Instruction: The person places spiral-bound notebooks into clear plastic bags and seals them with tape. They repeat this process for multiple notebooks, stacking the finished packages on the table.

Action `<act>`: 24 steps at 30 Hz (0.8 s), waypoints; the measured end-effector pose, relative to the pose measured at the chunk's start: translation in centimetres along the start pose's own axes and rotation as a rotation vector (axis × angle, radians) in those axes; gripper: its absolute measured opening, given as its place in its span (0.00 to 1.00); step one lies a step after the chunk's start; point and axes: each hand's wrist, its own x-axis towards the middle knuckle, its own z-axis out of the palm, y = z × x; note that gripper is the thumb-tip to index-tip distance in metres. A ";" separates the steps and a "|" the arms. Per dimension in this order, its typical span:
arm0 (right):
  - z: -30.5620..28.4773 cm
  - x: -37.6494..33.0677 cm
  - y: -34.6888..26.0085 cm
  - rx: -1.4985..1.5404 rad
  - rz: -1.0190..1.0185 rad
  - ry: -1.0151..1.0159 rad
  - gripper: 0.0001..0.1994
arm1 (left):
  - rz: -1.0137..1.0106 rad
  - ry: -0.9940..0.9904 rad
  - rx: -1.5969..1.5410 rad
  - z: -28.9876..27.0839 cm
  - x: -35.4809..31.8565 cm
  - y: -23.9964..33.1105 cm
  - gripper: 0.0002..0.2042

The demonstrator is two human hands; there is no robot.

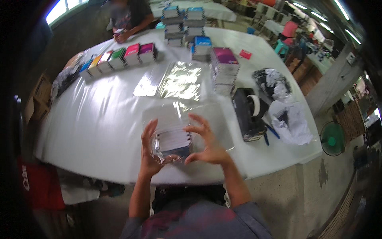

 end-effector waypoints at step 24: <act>-1.8 5.0 -5.1 -0.471 0.147 0.115 0.06 | -0.214 -0.178 0.385 -2.1 4.8 4.9 0.22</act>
